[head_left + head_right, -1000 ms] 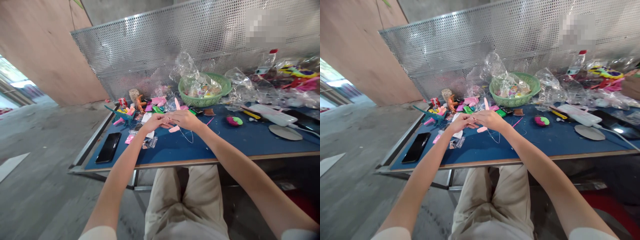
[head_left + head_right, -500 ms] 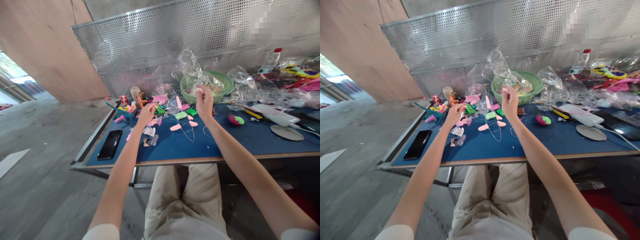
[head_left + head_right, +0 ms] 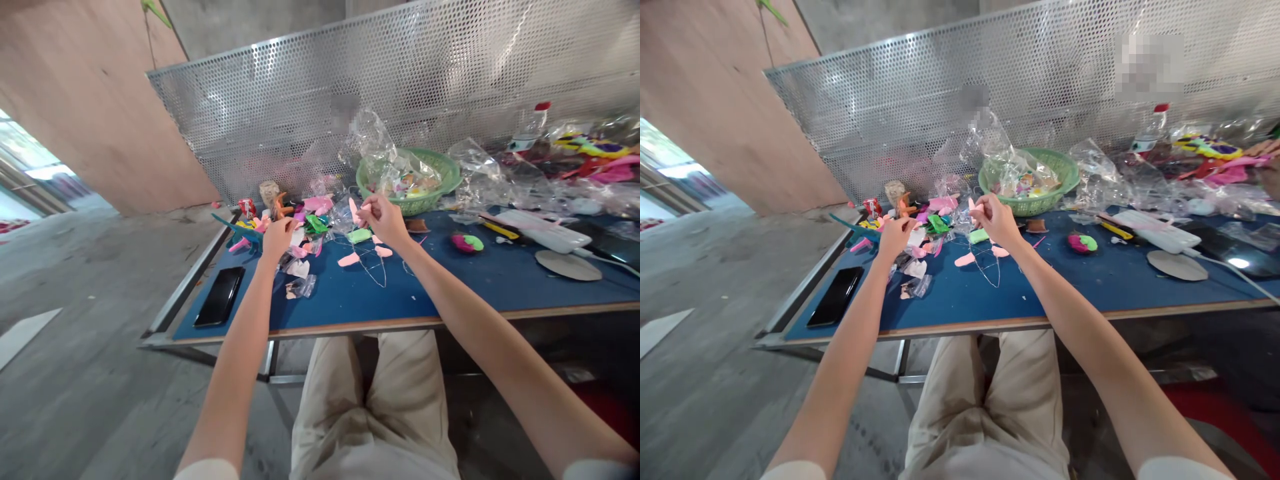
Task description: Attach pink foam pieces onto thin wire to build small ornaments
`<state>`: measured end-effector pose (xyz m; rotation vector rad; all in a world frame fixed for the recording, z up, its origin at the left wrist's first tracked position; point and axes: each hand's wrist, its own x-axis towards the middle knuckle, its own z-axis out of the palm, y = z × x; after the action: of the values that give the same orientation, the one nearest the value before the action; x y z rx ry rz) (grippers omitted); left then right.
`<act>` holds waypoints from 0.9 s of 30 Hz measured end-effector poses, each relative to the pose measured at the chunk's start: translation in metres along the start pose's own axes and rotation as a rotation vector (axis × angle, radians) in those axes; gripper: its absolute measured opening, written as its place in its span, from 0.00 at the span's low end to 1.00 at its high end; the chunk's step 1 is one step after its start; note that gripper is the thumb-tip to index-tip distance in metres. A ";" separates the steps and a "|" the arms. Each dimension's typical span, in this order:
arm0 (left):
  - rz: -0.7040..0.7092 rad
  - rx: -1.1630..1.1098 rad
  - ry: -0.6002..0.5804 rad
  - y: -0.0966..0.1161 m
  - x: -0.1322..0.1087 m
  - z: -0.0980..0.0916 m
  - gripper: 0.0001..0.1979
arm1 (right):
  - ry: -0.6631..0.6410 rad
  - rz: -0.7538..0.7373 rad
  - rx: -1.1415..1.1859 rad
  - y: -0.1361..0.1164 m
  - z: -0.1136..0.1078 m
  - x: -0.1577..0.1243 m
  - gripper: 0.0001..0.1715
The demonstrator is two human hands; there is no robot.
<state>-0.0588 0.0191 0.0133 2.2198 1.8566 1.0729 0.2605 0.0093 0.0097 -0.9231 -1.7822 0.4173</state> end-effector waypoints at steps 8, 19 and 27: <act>0.022 0.060 -0.133 -0.014 -0.003 0.004 0.10 | -0.017 -0.105 -0.058 -0.010 -0.004 -0.001 0.21; 0.031 0.136 -0.143 -0.007 -0.004 0.002 0.12 | -0.076 -0.277 -0.066 -0.014 -0.002 -0.001 0.19; 0.163 0.016 0.221 0.026 -0.007 -0.016 0.13 | -0.022 -0.214 0.001 -0.008 0.001 -0.001 0.11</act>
<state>-0.0457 -0.0009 0.0344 2.3834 1.7898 1.3870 0.2566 0.0035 0.0140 -0.7200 -1.8778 0.2920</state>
